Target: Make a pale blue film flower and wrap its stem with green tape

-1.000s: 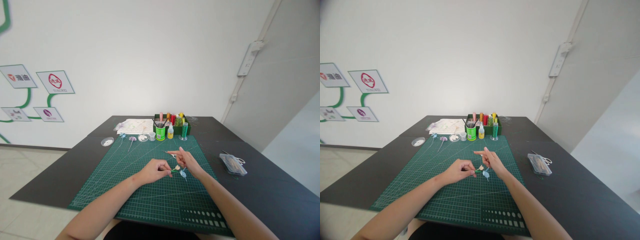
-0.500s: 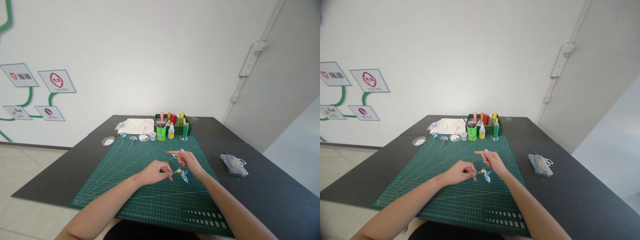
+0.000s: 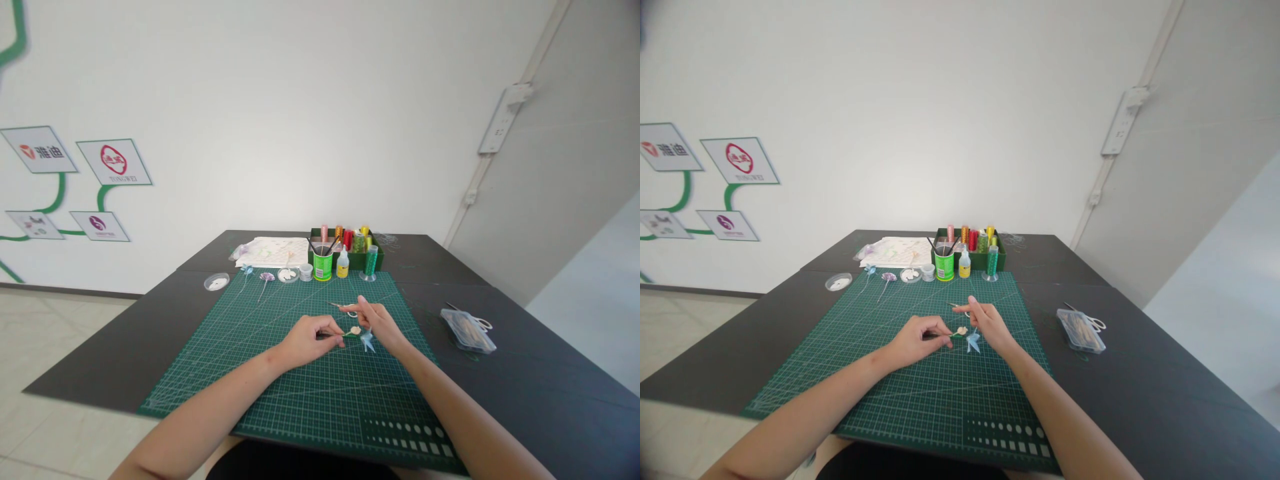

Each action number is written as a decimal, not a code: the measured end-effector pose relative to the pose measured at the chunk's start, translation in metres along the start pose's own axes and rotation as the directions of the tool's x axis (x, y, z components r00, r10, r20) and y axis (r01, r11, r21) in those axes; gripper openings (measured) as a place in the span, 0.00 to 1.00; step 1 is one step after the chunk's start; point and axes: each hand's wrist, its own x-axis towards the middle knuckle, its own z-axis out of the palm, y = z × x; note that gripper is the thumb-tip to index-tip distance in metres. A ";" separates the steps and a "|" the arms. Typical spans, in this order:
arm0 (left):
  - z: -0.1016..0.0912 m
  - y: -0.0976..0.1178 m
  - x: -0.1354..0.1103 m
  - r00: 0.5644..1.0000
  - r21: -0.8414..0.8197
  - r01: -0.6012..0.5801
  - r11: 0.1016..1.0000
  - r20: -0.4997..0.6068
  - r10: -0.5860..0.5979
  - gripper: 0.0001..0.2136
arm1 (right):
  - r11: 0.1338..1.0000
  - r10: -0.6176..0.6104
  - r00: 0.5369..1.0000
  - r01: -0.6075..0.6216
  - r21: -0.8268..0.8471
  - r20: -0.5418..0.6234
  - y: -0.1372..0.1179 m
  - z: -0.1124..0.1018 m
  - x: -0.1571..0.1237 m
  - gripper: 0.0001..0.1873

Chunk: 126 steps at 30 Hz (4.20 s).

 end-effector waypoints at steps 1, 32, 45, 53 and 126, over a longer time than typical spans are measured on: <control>0.000 0.000 0.000 0.999 0.014 -0.007 1.000 -0.040 0.008 0.06 | 1.000 0.011 1.000 -0.011 -0.010 -0.002 0.002 0.000 0.001 0.42; -0.016 -0.026 0.016 0.880 0.058 0.173 0.983 -0.457 -0.128 0.13 | 0.951 0.164 0.870 -0.266 0.161 0.466 -0.016 -0.003 -0.013 0.29; -0.010 -0.021 0.011 0.984 0.089 0.174 0.981 -0.048 -0.170 0.10 | 0.927 -0.039 0.973 -0.050 0.373 0.228 -0.020 0.000 -0.017 0.21; -0.008 -0.015 0.007 0.986 0.067 0.157 0.985 0.043 -0.160 0.09 | 0.972 -0.084 0.987 0.052 0.227 0.135 -0.023 -0.006 -0.016 0.23; -0.009 -0.008 -0.002 0.960 0.369 -0.045 0.928 -0.239 0.142 0.11 | 0.971 0.076 0.983 -0.111 0.210 0.169 -0.003 -0.004 -0.003 0.41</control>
